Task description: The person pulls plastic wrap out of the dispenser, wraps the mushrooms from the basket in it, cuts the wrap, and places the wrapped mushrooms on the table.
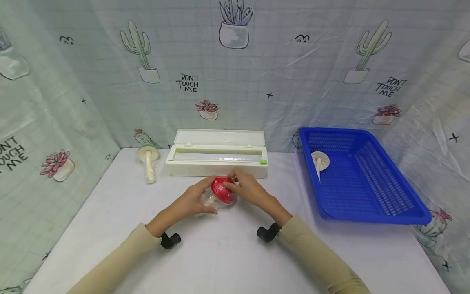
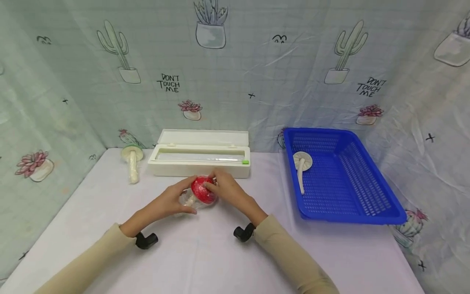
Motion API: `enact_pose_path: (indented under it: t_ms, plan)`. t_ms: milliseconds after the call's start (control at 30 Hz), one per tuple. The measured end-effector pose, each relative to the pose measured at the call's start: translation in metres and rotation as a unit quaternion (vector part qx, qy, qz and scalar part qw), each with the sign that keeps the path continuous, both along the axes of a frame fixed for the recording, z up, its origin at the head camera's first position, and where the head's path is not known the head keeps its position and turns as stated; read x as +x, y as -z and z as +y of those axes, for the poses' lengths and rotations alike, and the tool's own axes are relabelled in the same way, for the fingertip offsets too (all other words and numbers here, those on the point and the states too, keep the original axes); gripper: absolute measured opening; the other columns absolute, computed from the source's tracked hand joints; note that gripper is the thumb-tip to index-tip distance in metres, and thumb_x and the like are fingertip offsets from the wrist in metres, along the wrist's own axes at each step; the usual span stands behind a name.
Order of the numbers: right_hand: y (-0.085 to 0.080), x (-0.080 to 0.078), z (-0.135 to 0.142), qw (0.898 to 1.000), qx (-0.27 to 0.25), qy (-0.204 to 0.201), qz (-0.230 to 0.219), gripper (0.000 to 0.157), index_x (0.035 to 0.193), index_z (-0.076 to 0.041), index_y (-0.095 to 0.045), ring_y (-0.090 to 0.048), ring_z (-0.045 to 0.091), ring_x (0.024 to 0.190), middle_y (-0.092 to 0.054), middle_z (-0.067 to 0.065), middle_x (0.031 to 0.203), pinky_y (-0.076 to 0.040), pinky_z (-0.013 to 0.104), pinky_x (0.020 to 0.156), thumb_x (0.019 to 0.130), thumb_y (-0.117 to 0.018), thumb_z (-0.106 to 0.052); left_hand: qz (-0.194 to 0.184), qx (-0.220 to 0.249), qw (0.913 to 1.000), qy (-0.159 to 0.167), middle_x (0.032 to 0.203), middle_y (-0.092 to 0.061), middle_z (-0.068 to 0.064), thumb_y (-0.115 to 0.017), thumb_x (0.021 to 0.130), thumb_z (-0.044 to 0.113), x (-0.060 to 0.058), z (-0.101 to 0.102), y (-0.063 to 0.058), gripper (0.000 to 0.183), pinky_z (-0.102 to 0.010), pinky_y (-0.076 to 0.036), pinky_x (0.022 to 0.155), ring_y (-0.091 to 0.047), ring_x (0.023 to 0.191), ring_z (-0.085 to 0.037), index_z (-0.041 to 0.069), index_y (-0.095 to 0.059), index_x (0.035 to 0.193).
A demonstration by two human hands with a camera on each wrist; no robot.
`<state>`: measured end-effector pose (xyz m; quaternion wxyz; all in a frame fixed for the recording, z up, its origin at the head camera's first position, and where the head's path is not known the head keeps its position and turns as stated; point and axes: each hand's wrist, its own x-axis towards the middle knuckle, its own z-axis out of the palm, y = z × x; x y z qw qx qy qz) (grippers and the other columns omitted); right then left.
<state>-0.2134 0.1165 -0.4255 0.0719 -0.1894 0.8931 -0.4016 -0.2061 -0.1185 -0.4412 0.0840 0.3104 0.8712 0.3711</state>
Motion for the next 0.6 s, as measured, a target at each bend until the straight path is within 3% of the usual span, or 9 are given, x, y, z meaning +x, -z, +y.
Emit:
enact_pose_path:
  t_ms: [133,267,433,533,600]
  plan:
    - [0.004,-0.006,0.010,0.996,-0.025,-0.071,-0.038,0.050,0.129,-0.006,-0.050,-0.060,0.030,0.125,-0.060,0.013,0.137,-0.054,0.042,0.100,0.091,-0.079,-0.023,0.030,0.005,0.9994,-0.018,0.153,-0.046,-0.022,-0.089,0.077,0.008,-0.003,0.008,0.008,0.092,-0.049,-0.044,0.110,-0.048,0.138,-0.038,-0.006,-0.038,0.152]
    - [0.007,-0.008,0.014,0.994,-0.034,-0.103,-0.030,0.053,0.129,-0.007,-0.049,-0.061,0.029,0.125,-0.063,0.010,0.133,-0.054,0.040,0.102,0.089,-0.081,-0.021,0.048,0.018,0.9981,-0.036,0.147,-0.053,-0.020,-0.085,0.081,0.003,-0.003,0.015,0.010,0.079,-0.046,-0.049,0.106,-0.054,0.133,-0.036,-0.006,-0.044,0.148]
    - [0.010,-0.009,0.015,0.995,-0.039,-0.094,-0.005,0.042,0.123,-0.010,-0.055,-0.065,0.025,0.118,-0.067,0.006,0.130,-0.057,0.035,0.095,0.090,-0.080,-0.020,0.066,0.040,0.9957,-0.051,0.140,-0.059,-0.020,-0.082,0.083,0.001,-0.006,0.020,0.013,0.068,-0.044,-0.052,0.102,-0.059,0.128,-0.035,-0.006,-0.051,0.144]
    - [0.013,-0.012,0.017,0.995,-0.051,-0.084,-0.002,0.044,0.124,-0.010,-0.057,-0.064,0.026,0.120,-0.066,0.007,0.130,-0.057,0.035,0.095,0.089,-0.081,-0.020,0.073,0.046,0.9945,-0.060,0.137,-0.062,-0.020,-0.083,0.083,0.000,-0.010,0.022,0.014,0.066,-0.043,-0.054,0.100,-0.062,0.123,-0.034,-0.005,-0.054,0.142]
    - [0.016,-0.013,0.019,0.995,-0.065,-0.074,-0.017,0.048,0.127,-0.009,-0.055,-0.064,0.028,0.121,-0.064,0.010,0.132,-0.057,0.035,0.095,0.089,-0.082,-0.020,0.053,0.043,0.9956,-0.063,0.139,-0.060,-0.020,-0.083,0.083,0.002,-0.012,0.022,0.013,0.070,-0.044,-0.055,0.099,-0.063,0.121,-0.034,-0.004,-0.050,0.146]
